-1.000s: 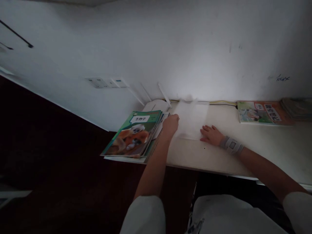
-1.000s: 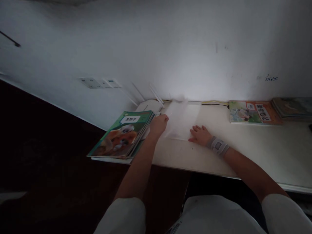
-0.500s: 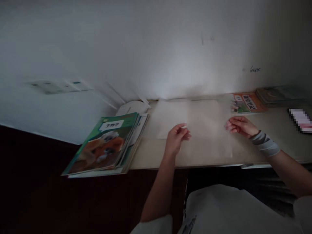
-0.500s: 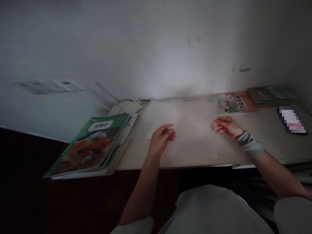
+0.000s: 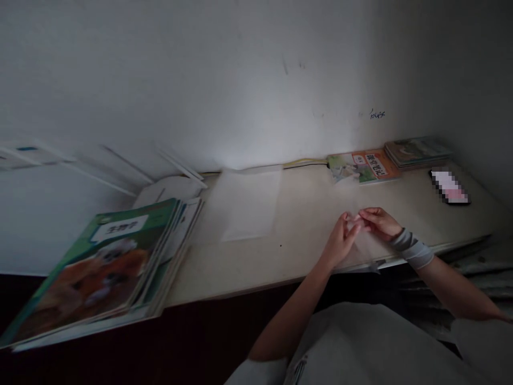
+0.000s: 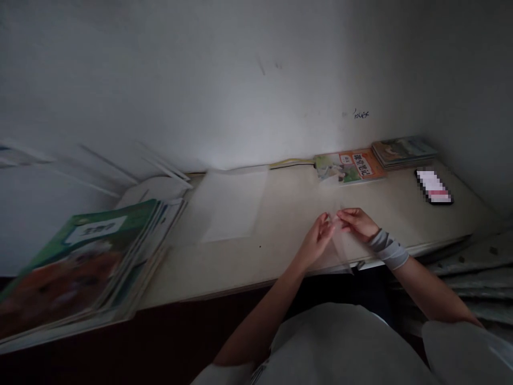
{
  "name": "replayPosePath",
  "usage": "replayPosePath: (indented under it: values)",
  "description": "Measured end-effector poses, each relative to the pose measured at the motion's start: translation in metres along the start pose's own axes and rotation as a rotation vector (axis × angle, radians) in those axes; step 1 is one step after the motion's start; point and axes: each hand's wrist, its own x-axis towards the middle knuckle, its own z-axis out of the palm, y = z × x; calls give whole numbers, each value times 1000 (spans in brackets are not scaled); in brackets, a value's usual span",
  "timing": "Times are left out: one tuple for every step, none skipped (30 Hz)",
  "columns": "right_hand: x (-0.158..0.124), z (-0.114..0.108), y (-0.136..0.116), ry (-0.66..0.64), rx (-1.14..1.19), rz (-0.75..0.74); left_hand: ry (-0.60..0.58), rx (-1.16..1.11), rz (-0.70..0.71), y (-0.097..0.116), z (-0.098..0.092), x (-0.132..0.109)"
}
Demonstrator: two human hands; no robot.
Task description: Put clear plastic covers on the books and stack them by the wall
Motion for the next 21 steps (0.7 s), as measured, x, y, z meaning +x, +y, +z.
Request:
replayPosePath:
  values:
    - [0, 5, 1, -23, 13, -9, 3, -49, -12, 1, 0, 3]
    - [0, 8, 3, -42, 21, -26, 7, -81, -19, 1, 0, 5]
    - [0, 11, 4, -52, 26, -49, 15, -98, -23, 1, -1, 6]
    - [1, 14, 6, -52, 25, -72, 22, -106, -25, 1, -2, 6]
    - [2, 15, 7, -43, 19, -96, 24, -111, -26, 1, -2, 5]
    - [3, 16, 8, -29, 11, -117, 21, -122, -23, 0, -2, 4]
    - [4, 17, 9, -16, 0, -131, 15, -139, -19, -1, -2, 4]
    - [5, 17, 10, -5, -11, -141, 12, -156, -18, -1, -1, 3]
    - [7, 18, 10, 4, -22, -148, 12, -166, -20, -1, -1, 3]
    - [8, 19, 11, 13, -32, -154, 21, -162, -24, -1, 0, 3]
    - [9, 21, 11, 24, -37, -157, 35, -148, -28, 0, 0, 3]
    - [9, 24, 12, 34, -38, -158, 47, -135, -30, 0, 0, 3]
    - [10, 27, 12, 43, -35, -161, 54, -130, -31, 1, 0, 4]
    - [11, 30, 11, 50, -30, -167, 56, -142, -34, 2, 0, 4]
    - [11, 32, 11, 53, -24, -174, 64, -175, -43, 2, -1, 5]
    - [12, 34, 10, 56, -18, -182, 74, -226, -64, 1, -3, 4]
    - [12, 34, 8, 58, -13, -185, 91, -288, -97, 0, -6, 3]
    - [12, 33, 6, 57, -13, -178, 111, -349, -143, -1, -11, 2]
    - [12, 29, 4, 60, -25, -162, 136, -399, -194, -2, -18, 0]
    - [11, 24, 1, 69, -59, -143, 164, -431, -246, -4, -28, -4]
    - [10, 16, -3, 90, -120, -133, 192, -440, -292, -5, -41, -8]
